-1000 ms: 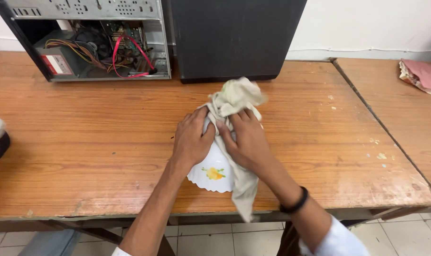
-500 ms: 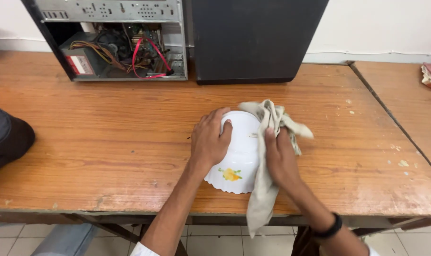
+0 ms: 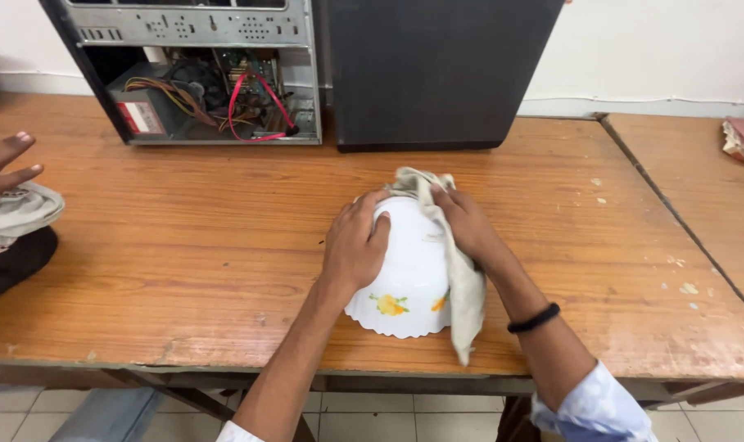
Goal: The person wipes a white bowl with a floral pattern using a light-colored cloth. They hold the bowl with their left hand and scrub the surface with their right hand, rotating the bowl to clean different areas.
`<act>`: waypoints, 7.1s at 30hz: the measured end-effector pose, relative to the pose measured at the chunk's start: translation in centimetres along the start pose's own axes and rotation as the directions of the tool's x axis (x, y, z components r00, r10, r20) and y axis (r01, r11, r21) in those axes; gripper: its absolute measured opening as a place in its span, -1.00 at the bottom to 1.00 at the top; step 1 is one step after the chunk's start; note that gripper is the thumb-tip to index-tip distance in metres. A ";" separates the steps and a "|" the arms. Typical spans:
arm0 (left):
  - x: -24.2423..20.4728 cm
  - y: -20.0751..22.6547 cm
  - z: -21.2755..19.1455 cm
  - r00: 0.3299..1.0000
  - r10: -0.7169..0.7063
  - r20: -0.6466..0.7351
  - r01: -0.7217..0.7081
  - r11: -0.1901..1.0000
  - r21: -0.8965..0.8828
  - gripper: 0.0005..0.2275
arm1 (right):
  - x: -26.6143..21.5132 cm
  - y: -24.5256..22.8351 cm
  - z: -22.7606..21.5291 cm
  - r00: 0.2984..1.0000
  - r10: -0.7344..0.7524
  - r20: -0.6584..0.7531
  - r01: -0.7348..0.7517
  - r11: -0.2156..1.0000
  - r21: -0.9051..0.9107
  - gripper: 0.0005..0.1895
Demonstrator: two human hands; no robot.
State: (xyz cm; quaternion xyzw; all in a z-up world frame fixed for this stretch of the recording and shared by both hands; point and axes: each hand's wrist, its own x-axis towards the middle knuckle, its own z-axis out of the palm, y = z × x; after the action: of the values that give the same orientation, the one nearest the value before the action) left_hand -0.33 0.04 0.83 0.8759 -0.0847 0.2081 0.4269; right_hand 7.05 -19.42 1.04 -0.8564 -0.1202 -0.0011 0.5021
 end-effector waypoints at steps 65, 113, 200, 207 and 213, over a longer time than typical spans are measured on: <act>-0.7 -0.2 1.9 0.961 -0.049 -0.271 -0.010 0.977 -0.211 -0.85 | -10.9 1.0 3.8 0.839 -0.355 -0.412 0.244 0.923 -0.299 -0.39; 1.8 1.6 1.3 0.974 -0.039 0.224 0.053 0.997 -0.056 -0.67 | -3.8 3.0 -2.9 0.988 0.087 0.129 -0.114 0.970 0.215 -0.45; 2.1 2.8 1.4 0.976 -0.132 0.173 0.120 0.990 0.080 -0.66 | -3.7 3.7 -2.1 0.995 0.094 0.030 -0.099 0.949 0.298 -0.47; 2.2 3.2 1.1 0.965 -0.169 0.203 0.150 0.983 0.107 -0.66 | -11.2 3.9 2.4 0.881 -0.207 -0.426 0.128 0.970 -0.206 -0.38; 2.2 1.7 1.8 0.981 -0.061 0.186 0.047 0.996 0.079 -0.68 | -7.3 -1.5 0.3 0.865 -0.424 -0.270 0.256 0.833 -0.490 -0.41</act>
State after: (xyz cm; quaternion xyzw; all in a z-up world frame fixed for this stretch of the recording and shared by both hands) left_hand 1.63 -2.38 2.03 0.9090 -0.0929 0.1156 0.3895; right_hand -0.39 -20.02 1.28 -0.8952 -0.1736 -0.2788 0.3011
